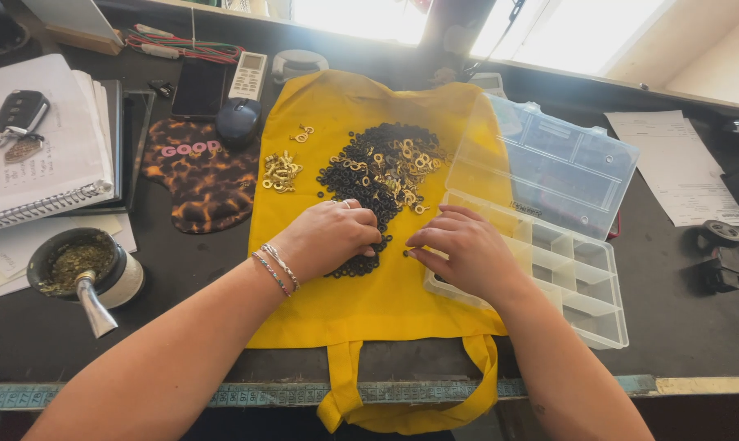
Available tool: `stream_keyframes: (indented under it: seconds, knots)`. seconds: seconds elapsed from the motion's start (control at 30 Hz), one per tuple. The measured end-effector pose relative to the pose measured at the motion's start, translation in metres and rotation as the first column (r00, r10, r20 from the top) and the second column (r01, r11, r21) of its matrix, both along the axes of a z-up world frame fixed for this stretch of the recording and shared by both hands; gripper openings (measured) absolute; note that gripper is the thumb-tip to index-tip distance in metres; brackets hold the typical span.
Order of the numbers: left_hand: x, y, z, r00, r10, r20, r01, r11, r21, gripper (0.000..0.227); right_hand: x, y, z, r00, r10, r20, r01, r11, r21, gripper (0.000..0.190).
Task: The person sorts small black and gold metal hardware pieces on a yellow cloth, separating them by type and placing selected items into compartments of a clear plastic organizer box. The hands repeatedly pick, separate, and transfer the pieces throughout the clip.
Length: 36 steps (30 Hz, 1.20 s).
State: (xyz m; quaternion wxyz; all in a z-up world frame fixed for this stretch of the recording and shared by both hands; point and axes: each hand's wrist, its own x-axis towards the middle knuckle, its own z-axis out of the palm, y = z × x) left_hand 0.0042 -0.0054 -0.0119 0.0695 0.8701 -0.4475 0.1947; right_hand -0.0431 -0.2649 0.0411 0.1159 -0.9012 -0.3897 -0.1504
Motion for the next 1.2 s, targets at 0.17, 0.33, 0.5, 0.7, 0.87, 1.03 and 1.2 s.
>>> stream_keyframes:
  seconds: [0.17,0.33,0.5,0.7,0.87,1.03,1.2]
  knots:
    - [0.002,0.000,-0.003,0.999,-0.005,0.031,0.004,1.000,0.022,0.025,-0.001,0.002,0.002,1.000,0.004,-0.006,-0.004,0.999,0.035,0.011]
    - [0.006,0.003,-0.009,1.000,-0.017,-0.014,0.017,1.000,-0.010,0.023,-0.004,0.005,0.004,0.999,0.033,-0.017,-0.032,0.999,0.030,0.011]
    - [-0.003,0.003,0.023,0.951,-0.064,-0.303,0.008,0.983,-0.183,0.014,-0.006,0.007,0.006,0.997,0.075,0.032,-0.077,0.994,0.075,0.012]
    - [-0.015,-0.007,0.042,0.814,-0.193,-0.548,-0.109,0.876,-0.471,0.010,-0.007,0.011,0.005,0.987,0.102,0.126,-0.126,0.973,0.195,0.024]
    - [-0.028,-0.018,0.045,0.632,-0.344,-0.695,-0.261,0.749,-0.608,0.014,-0.005,0.005,-0.001,0.974,0.076,0.213,-0.143,0.936,0.320,0.017]
    - [-0.034,-0.025,0.039,0.471,-0.447,-0.761,-0.373,0.680,-0.631,0.018,-0.008,0.006,0.007,0.969,0.085,0.233,-0.166,0.919,0.357,0.009]
    - [-0.033,-0.013,0.050,0.885,-0.192,-0.424,-0.027,0.888,-0.458,0.015,-0.014,-0.004,0.034,0.993,0.112,-0.036,-0.101,0.969,0.227,0.004]
